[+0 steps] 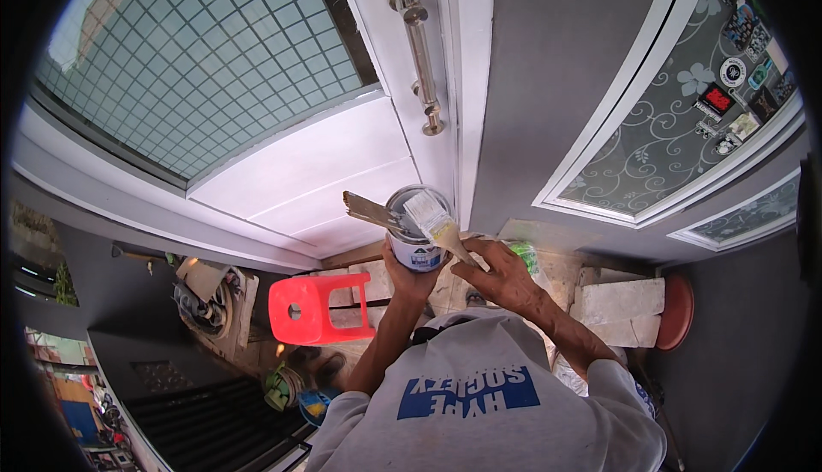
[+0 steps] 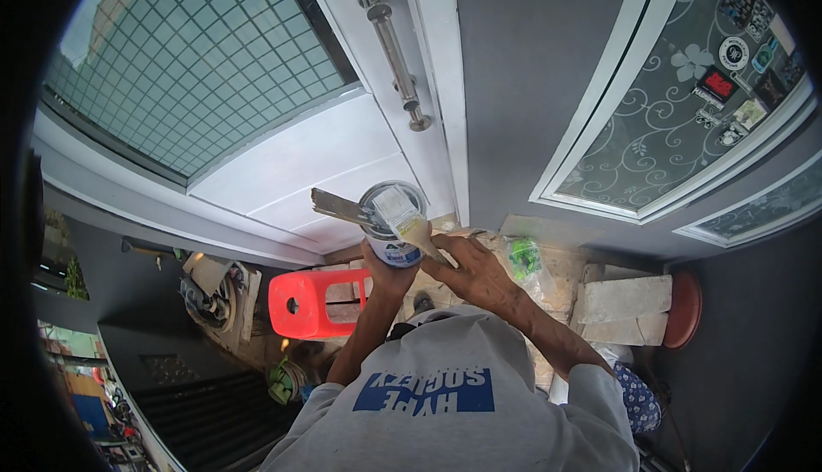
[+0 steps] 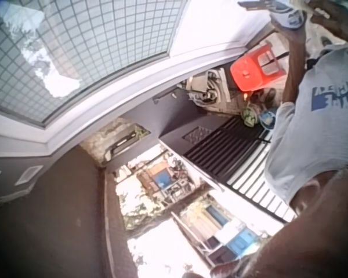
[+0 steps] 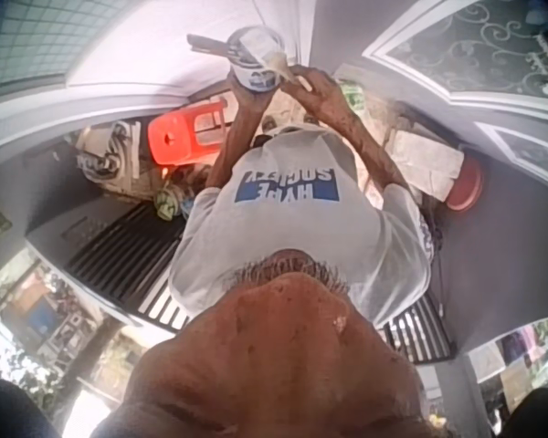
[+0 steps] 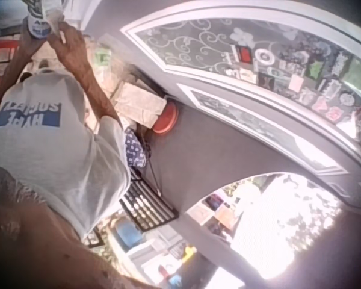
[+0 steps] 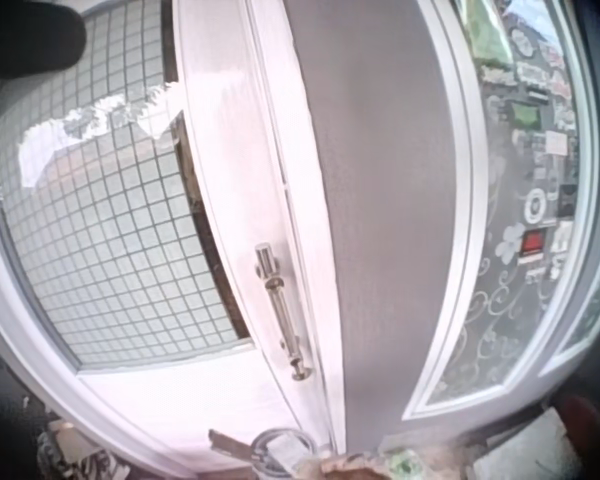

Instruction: The person paints the white frames of a window and a door on the exterior of a house using a paintbrush and a small paint can. The person moves a red stool to reach different areas and applies white paint to the trim.

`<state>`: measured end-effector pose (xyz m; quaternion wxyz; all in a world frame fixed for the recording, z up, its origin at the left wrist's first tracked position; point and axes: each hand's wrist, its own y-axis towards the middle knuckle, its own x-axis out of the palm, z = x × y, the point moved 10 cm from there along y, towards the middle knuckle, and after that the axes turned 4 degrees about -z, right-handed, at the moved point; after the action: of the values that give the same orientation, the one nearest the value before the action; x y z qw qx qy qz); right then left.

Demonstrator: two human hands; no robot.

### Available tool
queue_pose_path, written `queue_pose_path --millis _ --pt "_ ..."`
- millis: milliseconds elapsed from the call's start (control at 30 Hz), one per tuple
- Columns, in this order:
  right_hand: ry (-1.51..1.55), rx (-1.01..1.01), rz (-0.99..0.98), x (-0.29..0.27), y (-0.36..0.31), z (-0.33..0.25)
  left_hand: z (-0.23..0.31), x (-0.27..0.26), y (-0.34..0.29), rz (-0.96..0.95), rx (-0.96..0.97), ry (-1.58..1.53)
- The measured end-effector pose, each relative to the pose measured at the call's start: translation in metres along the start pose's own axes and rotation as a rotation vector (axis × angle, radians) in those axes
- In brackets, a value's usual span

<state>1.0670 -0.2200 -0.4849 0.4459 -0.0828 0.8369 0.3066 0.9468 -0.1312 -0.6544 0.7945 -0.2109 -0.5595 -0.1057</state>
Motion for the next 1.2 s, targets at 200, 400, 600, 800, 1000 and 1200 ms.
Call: queue_pose_path --millis 200,400,600,800,1000,1200 --pt "-0.017 -0.013 0.014 0.006 -0.003 -0.003 -0.004 -0.015 0.002 0.026 -0.008 0.044" --pt "-0.067 -0.072 -0.003 -0.004 0.008 -0.005 0.012 0.042 0.001 -0.074 0.064 0.054" --pt "-0.038 -0.069 0.207 -0.072 0.047 -0.006 0.018 0.018 0.032 -0.111 0.05 0.144" --pt "-0.053 -0.234 0.517 -0.219 0.12 -0.05 0.023 0.028 0.021 -0.214 -0.048 -0.042" --pt "-0.171 -0.29 0.674 -0.238 0.146 -0.029 0.034 -0.005 0.0 0.011 0.038 0.003" --pt "-0.227 -0.173 0.673 -0.126 0.082 0.02 0.032 -0.03 -0.037 -0.094 0.015 -0.218"
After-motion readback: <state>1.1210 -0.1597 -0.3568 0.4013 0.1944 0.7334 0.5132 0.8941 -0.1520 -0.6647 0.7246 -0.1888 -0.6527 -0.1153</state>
